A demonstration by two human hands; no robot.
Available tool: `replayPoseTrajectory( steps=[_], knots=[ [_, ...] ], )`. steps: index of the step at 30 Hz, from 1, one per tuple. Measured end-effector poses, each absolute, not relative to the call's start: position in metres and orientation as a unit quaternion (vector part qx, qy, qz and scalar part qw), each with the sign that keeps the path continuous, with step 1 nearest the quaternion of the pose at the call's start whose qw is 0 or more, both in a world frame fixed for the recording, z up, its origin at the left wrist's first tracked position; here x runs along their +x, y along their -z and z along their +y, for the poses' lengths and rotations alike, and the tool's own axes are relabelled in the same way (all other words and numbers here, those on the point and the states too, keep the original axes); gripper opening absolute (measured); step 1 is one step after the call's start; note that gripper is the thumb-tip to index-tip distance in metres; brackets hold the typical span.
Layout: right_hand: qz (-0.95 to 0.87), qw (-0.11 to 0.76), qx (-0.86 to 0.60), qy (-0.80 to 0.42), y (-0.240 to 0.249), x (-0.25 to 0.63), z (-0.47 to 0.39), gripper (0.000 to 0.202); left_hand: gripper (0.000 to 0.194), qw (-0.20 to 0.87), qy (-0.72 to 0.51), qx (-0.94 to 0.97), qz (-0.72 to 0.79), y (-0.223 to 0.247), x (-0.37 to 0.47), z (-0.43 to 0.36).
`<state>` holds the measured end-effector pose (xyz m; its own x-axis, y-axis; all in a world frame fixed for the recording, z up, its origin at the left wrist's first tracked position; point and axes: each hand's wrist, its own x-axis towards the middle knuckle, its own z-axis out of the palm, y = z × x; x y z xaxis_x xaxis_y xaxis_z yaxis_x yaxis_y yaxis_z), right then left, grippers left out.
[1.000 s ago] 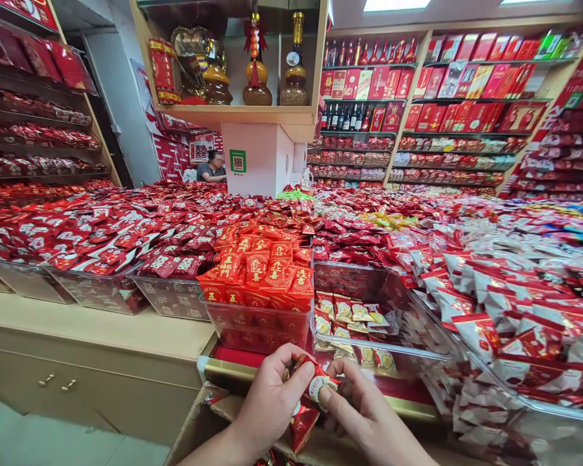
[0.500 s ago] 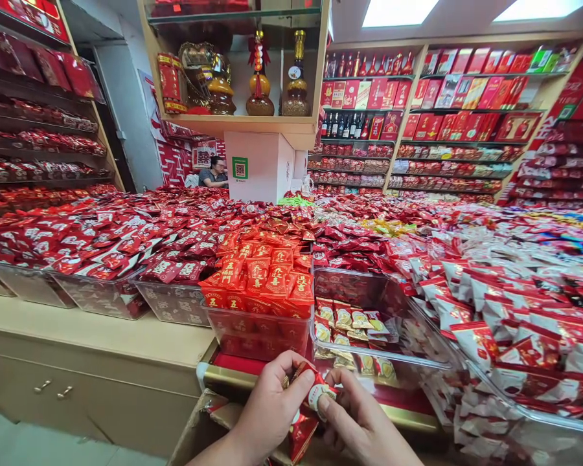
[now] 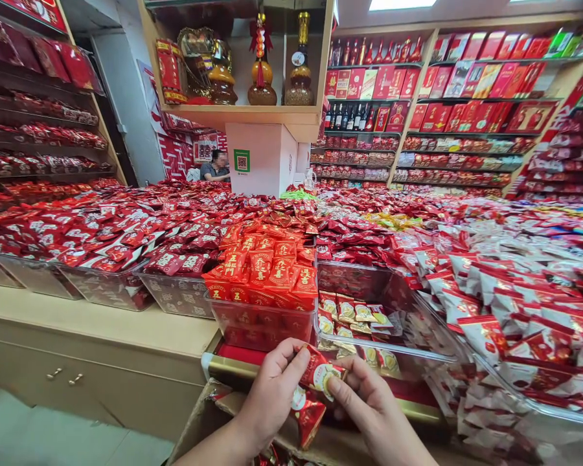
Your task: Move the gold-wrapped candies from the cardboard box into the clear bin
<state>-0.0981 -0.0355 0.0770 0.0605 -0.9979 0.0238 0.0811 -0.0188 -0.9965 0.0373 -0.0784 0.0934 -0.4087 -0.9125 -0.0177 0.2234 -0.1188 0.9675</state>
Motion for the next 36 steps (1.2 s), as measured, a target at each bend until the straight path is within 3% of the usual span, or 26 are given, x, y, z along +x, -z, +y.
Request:
replayPoseTrajectory(
  steps=[10, 16, 20, 25, 27, 31, 36],
  knots=[
    [0.464, 0.549, -0.463, 0.518, -0.07, -0.094, -0.041, 0.036, 0.022, 0.418, 0.674, 0.355, -0.495, -0.092, 0.038, -0.084],
    [0.502, 0.482, -0.517, 0.498, -0.075, -0.098, -0.036, 0.031, 0.024, 0.381, 0.655, 0.344, -0.554, -0.094, 0.039, -0.084],
    [0.54, 0.398, -0.606, 0.428, -0.113, -0.117, -0.031, 0.024, 0.029, 0.391, 0.686, 0.345, -0.508, -0.094, 0.041, -0.082],
    [0.562, 0.275, -0.565, 0.538, -0.173, -0.149, -0.064, 0.03, 0.032, 0.371, 0.716, 0.321, -0.497, -0.091, 0.044, -0.082],
    [0.607, 0.289, -0.519, 0.528, -0.18, -0.155, -0.092, 0.024, 0.032, 0.363, 0.71, 0.322, -0.511, -0.09, 0.044, -0.082],
    [0.7, 0.417, -0.422, 0.397, -0.165, -0.15, -0.148, 0.017, 0.029, 0.353, 0.692, 0.337, -0.533, -0.088, 0.043, -0.082],
    [0.753, 0.429, -0.408, 0.286, -0.136, -0.141, -0.19, 0.02, 0.028, 0.346, 0.672, 0.345, -0.557, -0.085, 0.041, -0.084]
  ],
)
